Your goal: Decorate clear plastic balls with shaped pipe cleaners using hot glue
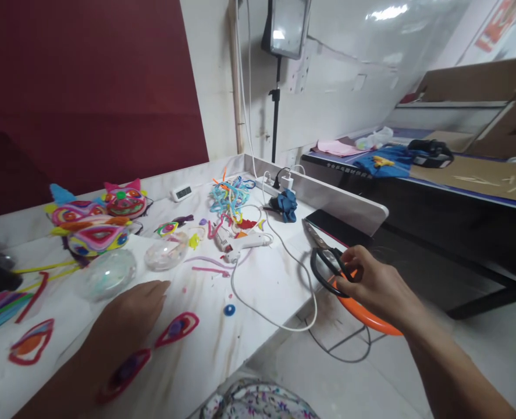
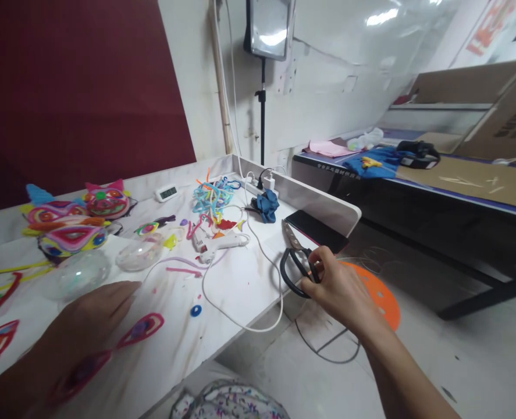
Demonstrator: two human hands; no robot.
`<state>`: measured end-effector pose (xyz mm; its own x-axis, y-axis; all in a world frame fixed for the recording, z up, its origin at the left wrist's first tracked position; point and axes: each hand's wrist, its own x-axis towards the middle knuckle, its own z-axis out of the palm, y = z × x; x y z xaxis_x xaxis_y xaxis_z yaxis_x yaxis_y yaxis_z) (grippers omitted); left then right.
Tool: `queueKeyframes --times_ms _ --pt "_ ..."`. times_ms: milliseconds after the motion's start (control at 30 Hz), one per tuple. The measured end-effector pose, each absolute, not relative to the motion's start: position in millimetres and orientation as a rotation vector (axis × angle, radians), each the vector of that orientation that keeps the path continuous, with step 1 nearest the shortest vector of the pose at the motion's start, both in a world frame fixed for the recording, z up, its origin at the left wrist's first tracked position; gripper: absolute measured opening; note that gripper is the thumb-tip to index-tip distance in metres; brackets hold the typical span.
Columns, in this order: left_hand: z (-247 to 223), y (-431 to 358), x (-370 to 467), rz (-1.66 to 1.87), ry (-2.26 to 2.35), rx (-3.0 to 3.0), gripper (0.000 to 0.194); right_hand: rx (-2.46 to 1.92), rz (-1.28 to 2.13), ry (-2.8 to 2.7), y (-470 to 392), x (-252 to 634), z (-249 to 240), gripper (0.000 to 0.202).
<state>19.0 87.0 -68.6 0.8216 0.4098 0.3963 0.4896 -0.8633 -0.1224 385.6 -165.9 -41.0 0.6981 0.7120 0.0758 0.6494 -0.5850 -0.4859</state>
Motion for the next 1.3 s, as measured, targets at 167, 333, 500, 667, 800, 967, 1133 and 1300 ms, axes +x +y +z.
queueKeyframes --times_ms 167,333,500,667,800,967,1133,1300 --pt "-38.2 74.6 43.0 -0.45 -0.504 -2.652 0.033 -2.533 0.011 -1.161 -149.6 386.9 -50.0 0.028" --pt "-15.8 90.8 81.4 -0.545 -0.613 -2.675 0.031 -2.66 -0.061 -1.213 -140.6 384.2 -53.6 0.027" --pt "1.5 126.4 121.8 -0.4 -0.782 -2.805 0.034 -2.644 -0.139 -1.287 -139.2 383.7 -59.6 0.023" --pt "23.8 140.3 153.4 -0.004 -0.955 -2.807 0.034 -2.597 -0.235 -1.335 -138.6 391.7 -70.3 0.024" --pt "29.1 145.3 170.3 0.291 -1.133 -2.76 0.037 -2.587 -0.255 -1.37 -138.6 395.4 -74.2 0.025" --pt "22.0 163.1 185.7 0.472 -1.261 -2.751 0.037 -2.586 -0.202 -1.368 -139.3 393.0 -71.1 0.025" --pt "14.3 178.9 199.8 0.597 -1.314 -2.805 0.028 -2.593 -0.207 -1.382 -139.5 390.6 -71.2 0.024" --pt "8.0 186.8 201.4 0.58 -1.361 -2.91 0.023 -2.58 -0.248 -1.403 -141.9 390.7 -74.1 0.027"
